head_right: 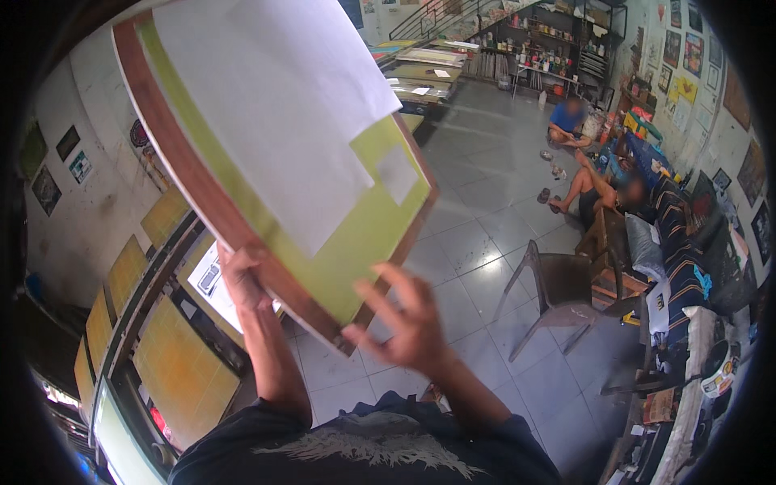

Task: The person prepares screen printing frames by cutting small pieces of paper with scissors and applying them to the mesh. They also handle larger frames, lifting and positioning them on a workbench, and use masking tape to secure materials.

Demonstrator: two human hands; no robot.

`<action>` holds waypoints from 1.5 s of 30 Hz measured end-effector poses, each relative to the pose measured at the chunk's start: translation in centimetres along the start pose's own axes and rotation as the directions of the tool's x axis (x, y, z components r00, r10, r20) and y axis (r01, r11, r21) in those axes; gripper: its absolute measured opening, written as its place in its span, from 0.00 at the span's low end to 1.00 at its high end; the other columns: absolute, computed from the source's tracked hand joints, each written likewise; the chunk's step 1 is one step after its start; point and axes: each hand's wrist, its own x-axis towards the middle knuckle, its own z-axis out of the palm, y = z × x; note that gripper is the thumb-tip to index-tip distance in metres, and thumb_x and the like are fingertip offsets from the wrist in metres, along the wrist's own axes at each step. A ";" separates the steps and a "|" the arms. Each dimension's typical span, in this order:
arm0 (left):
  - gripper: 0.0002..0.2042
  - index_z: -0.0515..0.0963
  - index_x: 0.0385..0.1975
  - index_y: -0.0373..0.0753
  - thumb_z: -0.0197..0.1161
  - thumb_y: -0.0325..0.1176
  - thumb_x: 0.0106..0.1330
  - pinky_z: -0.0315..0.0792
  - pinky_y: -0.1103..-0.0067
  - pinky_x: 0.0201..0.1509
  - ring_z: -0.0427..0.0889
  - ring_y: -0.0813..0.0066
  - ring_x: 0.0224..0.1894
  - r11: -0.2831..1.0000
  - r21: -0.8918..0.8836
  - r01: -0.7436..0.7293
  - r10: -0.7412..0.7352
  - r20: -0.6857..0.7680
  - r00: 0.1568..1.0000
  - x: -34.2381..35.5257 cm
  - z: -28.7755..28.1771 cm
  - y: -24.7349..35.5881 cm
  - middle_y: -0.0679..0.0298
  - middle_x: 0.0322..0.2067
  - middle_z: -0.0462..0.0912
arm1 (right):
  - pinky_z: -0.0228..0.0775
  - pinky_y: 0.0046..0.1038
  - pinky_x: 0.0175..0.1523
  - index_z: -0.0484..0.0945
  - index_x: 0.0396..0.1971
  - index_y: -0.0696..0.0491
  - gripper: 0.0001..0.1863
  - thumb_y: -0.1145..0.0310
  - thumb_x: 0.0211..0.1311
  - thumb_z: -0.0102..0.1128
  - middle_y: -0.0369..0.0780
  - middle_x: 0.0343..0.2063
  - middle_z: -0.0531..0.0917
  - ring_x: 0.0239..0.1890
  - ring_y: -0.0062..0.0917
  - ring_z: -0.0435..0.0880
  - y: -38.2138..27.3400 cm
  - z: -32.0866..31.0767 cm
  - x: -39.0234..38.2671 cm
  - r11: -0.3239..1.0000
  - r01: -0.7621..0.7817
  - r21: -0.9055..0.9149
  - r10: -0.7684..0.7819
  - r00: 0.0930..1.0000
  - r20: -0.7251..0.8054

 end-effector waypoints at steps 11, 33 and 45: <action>0.35 0.65 0.62 0.21 0.46 0.17 0.44 0.83 0.65 0.50 0.82 0.56 0.37 0.634 -0.572 0.521 -0.231 0.504 0.833 2.8 -3.5 -19.5 0.47 0.37 0.81 | 0.62 0.45 0.69 0.68 0.66 0.64 0.32 0.49 0.79 0.41 0.60 0.58 0.75 0.64 0.53 0.73 31.8 -11.0 -4.3 0.646 -0.741 -0.186 0.718 0.672 -0.183; 0.21 0.75 0.57 0.30 0.53 0.35 0.68 0.78 0.68 0.59 0.84 0.63 0.51 0.568 -0.285 0.772 -0.671 0.382 0.635 37.9 13.9 -46.1 0.53 0.52 0.83 | 0.72 0.34 0.50 0.81 0.52 0.67 0.43 0.36 0.78 0.36 0.48 0.36 0.85 0.41 0.33 0.82 64.9 -2.0 7.3 0.334 -0.859 0.389 0.911 0.188 -0.366; 0.24 0.79 0.53 0.28 0.54 0.48 0.79 0.72 0.80 0.45 0.75 0.81 0.39 0.574 0.723 0.385 -0.700 0.188 0.689 48.8 30.1 -63.8 0.66 0.36 0.81 | 0.70 0.24 0.46 0.80 0.40 0.58 0.19 0.54 0.77 0.54 0.35 0.34 0.79 0.37 0.20 0.78 82.3 -4.8 10.3 0.175 -0.561 0.809 0.922 -0.195 -0.335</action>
